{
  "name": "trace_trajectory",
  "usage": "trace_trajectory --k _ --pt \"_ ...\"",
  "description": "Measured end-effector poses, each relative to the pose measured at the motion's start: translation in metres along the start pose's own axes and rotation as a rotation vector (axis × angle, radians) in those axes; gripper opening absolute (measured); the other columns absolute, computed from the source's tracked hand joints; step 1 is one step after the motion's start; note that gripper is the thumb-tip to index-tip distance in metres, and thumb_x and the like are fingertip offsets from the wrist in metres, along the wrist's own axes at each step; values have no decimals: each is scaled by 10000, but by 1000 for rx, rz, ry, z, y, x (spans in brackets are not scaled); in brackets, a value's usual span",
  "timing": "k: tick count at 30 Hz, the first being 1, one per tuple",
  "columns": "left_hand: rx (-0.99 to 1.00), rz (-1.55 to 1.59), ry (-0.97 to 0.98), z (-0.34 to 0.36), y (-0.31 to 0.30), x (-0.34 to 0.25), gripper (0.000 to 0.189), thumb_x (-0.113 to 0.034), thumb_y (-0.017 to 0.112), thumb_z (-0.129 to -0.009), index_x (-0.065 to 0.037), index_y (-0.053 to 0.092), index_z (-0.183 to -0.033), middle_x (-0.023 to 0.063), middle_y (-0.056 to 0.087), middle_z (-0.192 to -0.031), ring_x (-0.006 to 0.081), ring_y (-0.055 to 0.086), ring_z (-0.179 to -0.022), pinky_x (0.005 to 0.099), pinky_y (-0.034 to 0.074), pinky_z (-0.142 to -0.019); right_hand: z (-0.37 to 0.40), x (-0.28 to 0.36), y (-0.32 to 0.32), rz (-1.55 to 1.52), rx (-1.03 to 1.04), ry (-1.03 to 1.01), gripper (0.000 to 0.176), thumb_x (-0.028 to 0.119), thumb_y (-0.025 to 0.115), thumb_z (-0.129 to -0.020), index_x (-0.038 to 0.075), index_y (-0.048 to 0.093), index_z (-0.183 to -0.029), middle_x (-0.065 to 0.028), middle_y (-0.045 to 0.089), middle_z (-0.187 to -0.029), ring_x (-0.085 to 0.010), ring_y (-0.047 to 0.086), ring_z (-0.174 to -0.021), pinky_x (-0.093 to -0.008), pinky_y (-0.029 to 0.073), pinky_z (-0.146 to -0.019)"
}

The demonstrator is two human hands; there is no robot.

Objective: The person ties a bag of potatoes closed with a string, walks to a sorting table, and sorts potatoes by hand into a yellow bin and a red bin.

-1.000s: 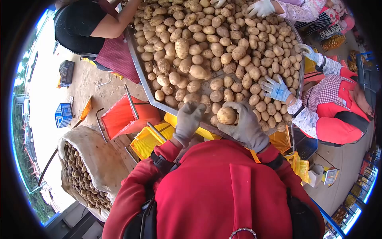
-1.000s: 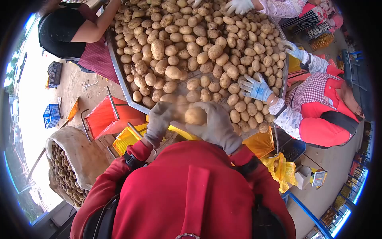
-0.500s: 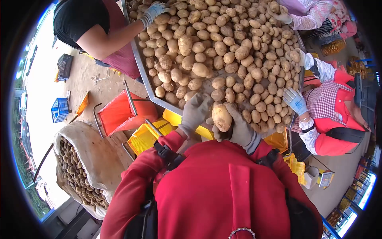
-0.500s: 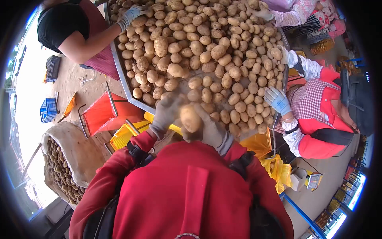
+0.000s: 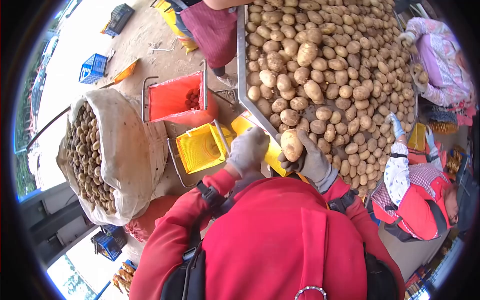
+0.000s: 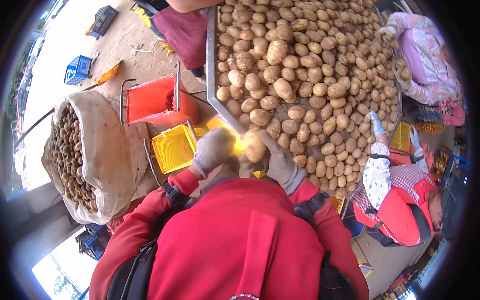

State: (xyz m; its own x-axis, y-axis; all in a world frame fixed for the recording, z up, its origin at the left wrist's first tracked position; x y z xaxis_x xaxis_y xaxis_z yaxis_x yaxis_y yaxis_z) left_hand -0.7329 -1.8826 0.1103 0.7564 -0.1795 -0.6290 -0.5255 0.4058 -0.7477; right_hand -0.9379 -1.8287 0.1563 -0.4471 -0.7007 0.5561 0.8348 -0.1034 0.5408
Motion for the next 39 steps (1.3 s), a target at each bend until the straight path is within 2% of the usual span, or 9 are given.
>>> trace_trajectory --k 6,10,12,15,18,21,27,34,39 --pt "114 706 -255 50 -12 33 383 -239 668 -941 -61 654 -1281 212 700 -1146 387 713 -1030 438 568 -931 -35 4 18 506 -58 -46 543 452 487 -1081 18 552 -1400 -89 701 -1044 -144 698 -856 -250 594 -704" --pt "127 937 134 61 30 57 499 -308 657 -996 -58 498 -1397 158 635 -1273 199 646 -1083 354 555 -917 -60 -19 41 826 152 56 410 296 496 -1097 23 551 -1397 -104 670 -1202 -124 657 -1036 -267 551 -841" --pt "93 1247 -548 76 46 87 599 -471 717 -941 -46 554 -1330 96 698 -1124 142 656 -944 325 569 -812 -60 -17 48 771 202 91 426 285 485 -1104 17 539 -1430 -111 670 -1256 -122 647 -1098 -272 540 -888" --pt "-100 622 -721 101 -5 131 680 -486 730 -906 -22 521 -1358 225 716 -1103 361 720 -995 447 565 -860 -60 -4 40 546 151 60 395 271 507 -1093 29 573 -1398 -98 680 -1212 -130 653 -1041 -258 528 -879" --pt "-62 -149 -582 108 -32 192 1064 -411 748 -869 128 160 -1574 373 364 -1551 470 475 -1386 482 457 -1098 -59 -6 -2 518 -78 -113 321 222 524 -1070 40 643 -1308 -57 703 -1086 -105 662 -921 -228 513 -783" --pt "11 -231 -242 56 -52 184 843 -332 695 -919 73 314 -1553 311 448 -1529 450 498 -1374 472 423 -1135 -36 -4 -32 1113 -388 -342 387 389 544 -984 162 704 -1254 -239 701 -1000 -401 681 -933 -425 532 -906" --pt "-93 -171 492 -88 -34 1 649 -241 710 -896 -81 495 -1487 206 548 -1462 415 491 -1372 501 401 -1130 16 -22 -65 1245 -507 -180 359 336 476 -1005 167 666 -1259 -217 719 -1045 -436 677 -990 -526 533 -856" --pt "284 -585 336 -183 54 -162 793 -609 536 -960 -252 299 -1627 125 181 -1718 409 170 -1574 678 109 -1246 86 -42 -109 1122 -702 -347 345 353 514 -1014 130 658 -1234 -217 728 -1003 -439 696 -941 -518 541 -819" --pt "122 -266 729 -134 159 -154 739 -502 716 -855 -261 475 -1510 129 352 -1613 459 318 -1451 633 370 -1119 99 -54 -149 844 -901 -380 302 327 563 -1017 126 683 -1207 -245 722 -962 -435 702 -945 -486 554 -807"
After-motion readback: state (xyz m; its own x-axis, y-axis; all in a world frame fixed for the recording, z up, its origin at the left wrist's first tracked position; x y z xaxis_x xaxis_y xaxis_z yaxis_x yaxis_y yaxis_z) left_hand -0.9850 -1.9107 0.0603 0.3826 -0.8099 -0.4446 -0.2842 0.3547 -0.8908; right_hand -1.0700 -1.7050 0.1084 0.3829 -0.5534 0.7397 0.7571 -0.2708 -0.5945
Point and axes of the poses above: each hand's wrist, its own z-axis away from the middle knuckle, its own y-axis out of the palm, x = y × z, the point moved 2 cm from there along -z, towards the middle knuckle
